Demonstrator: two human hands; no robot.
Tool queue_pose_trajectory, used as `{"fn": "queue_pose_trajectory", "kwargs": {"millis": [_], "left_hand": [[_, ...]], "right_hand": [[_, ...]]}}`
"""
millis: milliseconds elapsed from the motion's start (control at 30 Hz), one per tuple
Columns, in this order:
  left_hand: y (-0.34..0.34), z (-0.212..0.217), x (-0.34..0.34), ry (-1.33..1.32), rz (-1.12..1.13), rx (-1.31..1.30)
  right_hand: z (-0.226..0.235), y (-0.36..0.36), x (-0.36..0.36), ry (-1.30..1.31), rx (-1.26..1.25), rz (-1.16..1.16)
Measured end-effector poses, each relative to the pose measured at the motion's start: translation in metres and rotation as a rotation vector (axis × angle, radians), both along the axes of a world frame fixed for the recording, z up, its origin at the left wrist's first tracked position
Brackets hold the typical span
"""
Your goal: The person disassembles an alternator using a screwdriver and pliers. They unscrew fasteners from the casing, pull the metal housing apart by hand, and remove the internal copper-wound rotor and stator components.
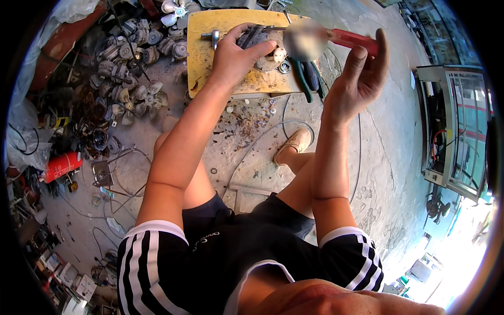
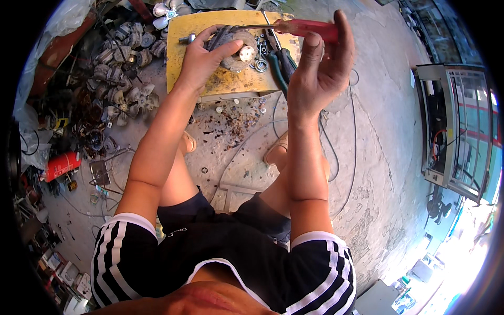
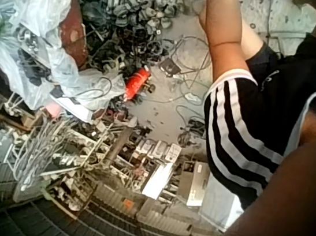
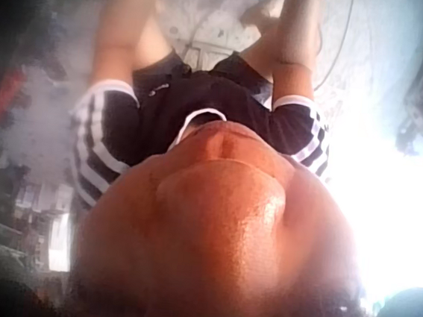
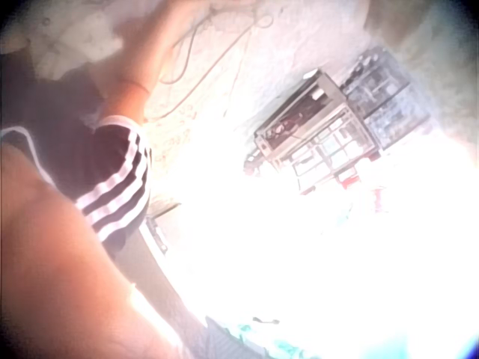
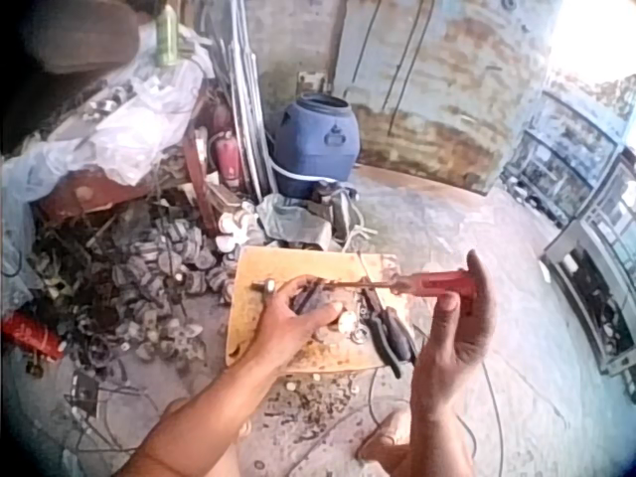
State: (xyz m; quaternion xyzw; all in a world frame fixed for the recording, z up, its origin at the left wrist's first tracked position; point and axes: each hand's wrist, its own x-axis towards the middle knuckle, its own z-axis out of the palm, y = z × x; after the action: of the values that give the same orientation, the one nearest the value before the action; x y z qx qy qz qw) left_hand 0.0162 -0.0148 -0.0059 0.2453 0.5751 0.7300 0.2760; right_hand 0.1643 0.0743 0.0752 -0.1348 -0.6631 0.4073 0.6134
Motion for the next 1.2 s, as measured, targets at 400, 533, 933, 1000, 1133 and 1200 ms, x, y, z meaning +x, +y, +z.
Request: {"fn": "queue_pose_trajectory", "kwargs": {"millis": [400,533,933,1000,1133,1200], "left_hand": [[-0.002,0.001,-0.002,0.039,-0.027,-0.047],[-0.003,0.002,-0.002,0.015,-0.035,-0.008],[-0.001,-0.001,-0.003,0.014,-0.032,0.002],[0.000,0.000,-0.002,0.018,-0.027,-0.004],[0.002,-0.005,-0.001,0.022,0.005,0.010],[0.001,0.000,0.000,0.023,-0.003,0.006]], "right_hand": [[-0.012,0.016,0.004,0.009,0.061,-0.046],[-0.003,0.005,-0.005,0.166,0.029,0.117],[-0.001,0.002,-0.008,0.092,0.091,-0.026],[-0.005,0.001,-0.002,0.038,0.041,-0.043],[-0.007,0.007,-0.003,0.126,0.067,0.041],[-0.002,0.002,-0.009,0.139,0.097,-0.011]]}}
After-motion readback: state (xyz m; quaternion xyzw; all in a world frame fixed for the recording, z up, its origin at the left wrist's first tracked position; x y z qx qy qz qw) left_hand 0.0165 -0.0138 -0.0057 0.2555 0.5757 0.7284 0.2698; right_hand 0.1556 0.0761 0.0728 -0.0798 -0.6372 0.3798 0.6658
